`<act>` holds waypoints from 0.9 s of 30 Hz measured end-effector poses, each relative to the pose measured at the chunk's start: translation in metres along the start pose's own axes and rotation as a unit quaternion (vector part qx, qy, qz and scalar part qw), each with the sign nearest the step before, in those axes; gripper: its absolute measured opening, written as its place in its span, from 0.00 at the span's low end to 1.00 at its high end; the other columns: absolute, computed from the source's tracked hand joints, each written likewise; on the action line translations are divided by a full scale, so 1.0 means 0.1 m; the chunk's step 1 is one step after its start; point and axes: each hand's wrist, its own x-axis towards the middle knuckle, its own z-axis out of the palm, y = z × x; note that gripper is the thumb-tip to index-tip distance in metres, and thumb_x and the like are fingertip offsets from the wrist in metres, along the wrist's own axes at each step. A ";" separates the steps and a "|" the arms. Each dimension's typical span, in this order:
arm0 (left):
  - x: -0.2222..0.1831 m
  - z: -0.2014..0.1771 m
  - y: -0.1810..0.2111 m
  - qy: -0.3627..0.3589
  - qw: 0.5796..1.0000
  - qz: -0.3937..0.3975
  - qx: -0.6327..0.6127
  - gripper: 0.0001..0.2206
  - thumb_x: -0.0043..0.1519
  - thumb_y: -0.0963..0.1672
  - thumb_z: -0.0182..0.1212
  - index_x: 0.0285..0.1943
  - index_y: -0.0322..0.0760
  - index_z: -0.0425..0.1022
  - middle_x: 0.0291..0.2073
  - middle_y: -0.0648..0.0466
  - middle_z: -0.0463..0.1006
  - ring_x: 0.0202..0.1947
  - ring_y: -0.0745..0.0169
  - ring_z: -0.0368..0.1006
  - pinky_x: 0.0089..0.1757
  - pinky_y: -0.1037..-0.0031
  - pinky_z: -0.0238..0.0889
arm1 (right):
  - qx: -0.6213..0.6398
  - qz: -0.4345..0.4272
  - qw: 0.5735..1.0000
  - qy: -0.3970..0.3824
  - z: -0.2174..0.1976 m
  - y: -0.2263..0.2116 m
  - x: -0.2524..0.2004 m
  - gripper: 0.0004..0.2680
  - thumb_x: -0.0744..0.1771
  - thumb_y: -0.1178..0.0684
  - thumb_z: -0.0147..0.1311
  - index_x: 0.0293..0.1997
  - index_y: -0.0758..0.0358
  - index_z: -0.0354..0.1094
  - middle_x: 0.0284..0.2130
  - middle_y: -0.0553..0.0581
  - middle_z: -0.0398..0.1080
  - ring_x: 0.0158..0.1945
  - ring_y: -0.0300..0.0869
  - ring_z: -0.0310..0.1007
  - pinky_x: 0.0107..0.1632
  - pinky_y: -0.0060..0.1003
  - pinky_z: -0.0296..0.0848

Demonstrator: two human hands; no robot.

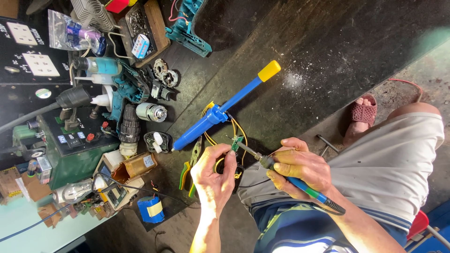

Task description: Repairing a circuit board by soldering and desoldering components at a workbench.

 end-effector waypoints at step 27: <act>-0.07 0.04 0.08 0.004 0.983 0.157 0.096 0.04 0.60 0.35 0.65 0.41 0.30 0.78 0.38 0.48 0.78 0.35 0.59 0.76 0.37 0.75 0.75 | 0.116 0.078 0.984 0.109 -0.12 0.07 -0.28 0.07 0.65 0.60 0.57 0.40 0.66 0.62 0.28 0.67 0.70 0.30 0.50 0.73 0.57 0.59 0.78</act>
